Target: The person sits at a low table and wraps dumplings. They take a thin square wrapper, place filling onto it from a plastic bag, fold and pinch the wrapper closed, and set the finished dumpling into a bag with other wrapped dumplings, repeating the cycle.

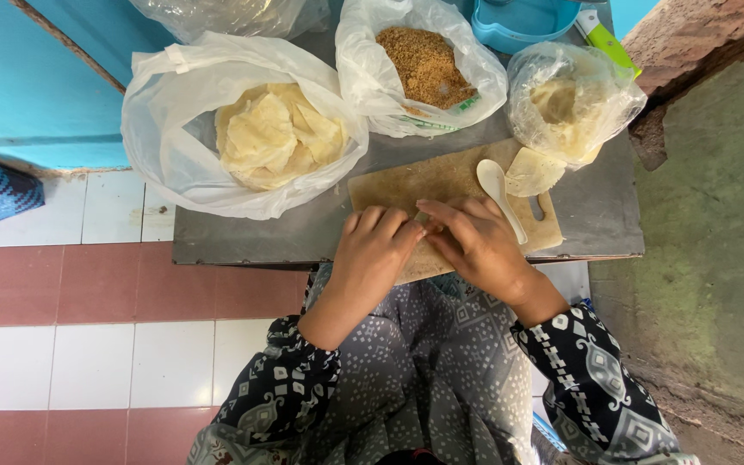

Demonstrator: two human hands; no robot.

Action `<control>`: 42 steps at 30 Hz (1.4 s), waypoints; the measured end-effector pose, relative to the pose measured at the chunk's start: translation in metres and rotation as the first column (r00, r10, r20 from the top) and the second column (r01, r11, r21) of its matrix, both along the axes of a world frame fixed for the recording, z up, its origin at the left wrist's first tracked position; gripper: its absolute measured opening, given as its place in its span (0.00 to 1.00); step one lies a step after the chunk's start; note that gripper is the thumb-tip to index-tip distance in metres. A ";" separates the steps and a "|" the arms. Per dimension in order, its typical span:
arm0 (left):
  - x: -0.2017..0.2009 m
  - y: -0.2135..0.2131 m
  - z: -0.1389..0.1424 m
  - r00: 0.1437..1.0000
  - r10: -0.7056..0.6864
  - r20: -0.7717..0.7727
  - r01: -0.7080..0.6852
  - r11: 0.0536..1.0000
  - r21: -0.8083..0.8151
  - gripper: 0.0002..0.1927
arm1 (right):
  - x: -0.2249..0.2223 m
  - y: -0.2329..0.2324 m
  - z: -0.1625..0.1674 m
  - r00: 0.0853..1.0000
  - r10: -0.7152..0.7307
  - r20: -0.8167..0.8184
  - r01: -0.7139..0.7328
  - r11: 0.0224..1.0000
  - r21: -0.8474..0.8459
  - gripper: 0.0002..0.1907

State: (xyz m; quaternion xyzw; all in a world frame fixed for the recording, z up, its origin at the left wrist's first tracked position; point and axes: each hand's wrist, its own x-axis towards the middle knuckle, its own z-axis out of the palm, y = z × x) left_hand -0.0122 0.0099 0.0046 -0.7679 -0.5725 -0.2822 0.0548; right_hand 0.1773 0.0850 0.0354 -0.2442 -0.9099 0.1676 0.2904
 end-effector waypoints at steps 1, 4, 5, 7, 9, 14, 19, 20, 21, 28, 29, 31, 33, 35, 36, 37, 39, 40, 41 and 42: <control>0.000 0.000 0.000 1.000 0.003 -0.002 -0.003 1.000 0.029 0.07 | -0.001 0.001 0.001 1.000 -0.008 0.020 0.007 0.999 0.039 0.29; 0.000 -0.002 -0.001 0.999 0.006 0.040 -0.007 0.999 0.043 0.09 | -0.003 0.001 0.004 0.999 0.005 0.040 -0.011 0.989 0.145 0.26; 0.000 -0.002 -0.001 0.998 0.005 0.064 -0.007 0.999 0.037 0.10 | -0.004 0.001 0.005 0.998 0.006 0.061 -0.015 0.988 0.151 0.27; -0.002 0.000 -0.001 0.996 -0.022 0.085 0.021 1.000 0.015 0.10 | -0.004 0.001 0.008 0.995 0.005 0.100 -0.022 0.986 0.167 0.27; -0.003 -0.001 -0.001 0.996 -0.036 0.087 0.037 0.999 -0.003 0.09 | -0.004 0.001 0.010 0.996 -0.002 0.088 -0.014 0.985 0.172 0.28; -0.005 0.000 0.003 0.997 -0.021 -0.074 0.026 0.997 0.066 0.12 | -0.003 -0.003 0.010 0.999 -0.018 0.034 0.011 0.981 0.195 0.27; -0.005 -0.001 0.010 0.966 -0.018 -0.257 0.024 0.999 0.022 0.13 | -0.003 -0.005 0.003 1.000 -0.014 -0.008 0.015 0.995 0.101 0.28; -0.005 -0.001 0.011 0.959 -0.022 -0.283 0.030 0.999 0.025 0.14 | -0.003 -0.005 0.002 1.000 -0.021 0.000 0.021 0.995 0.099 0.29; -0.004 -0.002 0.012 0.958 -0.017 -0.285 0.024 1.000 0.020 0.15 | -0.004 -0.004 0.000 1.000 -0.029 0.008 0.028 0.995 0.100 0.29; 0.008 -0.010 0.010 0.967 0.084 -0.242 -0.085 0.996 0.006 0.24 | -0.001 -0.005 0.002 0.992 -0.043 0.115 0.013 0.969 0.247 0.32; 0.008 -0.009 0.008 0.974 0.083 -0.210 -0.089 0.996 -0.019 0.26 | -0.001 -0.007 0.003 0.988 -0.058 0.140 0.018 0.962 0.272 0.32; 0.006 -0.006 0.004 0.977 0.073 -0.199 -0.081 0.996 -0.032 0.29 | -0.001 -0.009 0.003 0.978 -0.090 0.189 0.025 0.946 0.323 0.34; 0.006 -0.003 0.000 0.978 0.071 -0.198 -0.085 0.994 -0.062 0.31 | -0.003 -0.009 0.001 0.977 -0.072 0.199 0.009 0.953 0.303 0.35; 0.006 0.003 -0.004 0.975 0.077 -0.207 -0.099 0.990 -0.102 0.31 | -0.004 -0.007 -0.001 0.975 -0.063 0.211 0.005 0.964 0.264 0.38; 0.006 0.005 -0.005 0.976 0.081 -0.202 -0.099 0.992 -0.081 0.32 | -0.003 -0.005 -0.002 0.974 -0.060 0.219 0.008 0.973 0.233 0.40; 0.006 0.007 -0.006 0.976 0.088 -0.198 -0.101 0.993 -0.059 0.33 | -0.003 -0.004 -0.003 0.972 -0.056 0.226 0.010 0.980 0.201 0.42; 0.004 0.009 -0.007 0.977 0.084 -0.194 -0.098 0.993 -0.065 0.34 | -0.004 -0.002 -0.006 0.977 -0.133 0.169 0.104 0.980 0.170 0.41; 0.003 0.009 -0.008 0.978 0.075 -0.193 -0.094 0.991 -0.092 0.33 | -0.004 -0.001 -0.008 0.975 -0.170 0.141 0.148 0.977 0.155 0.41; 0.002 0.009 -0.008 0.979 0.066 -0.192 -0.091 0.989 -0.120 0.32 | -0.005 -0.001 -0.009 0.983 -0.150 0.106 0.132 0.979 0.158 0.41; 0.001 0.009 -0.008 0.981 0.069 -0.180 -0.092 0.989 -0.120 0.32 | -0.006 0.000 -0.010 0.989 -0.127 0.073 0.114 0.980 0.160 0.40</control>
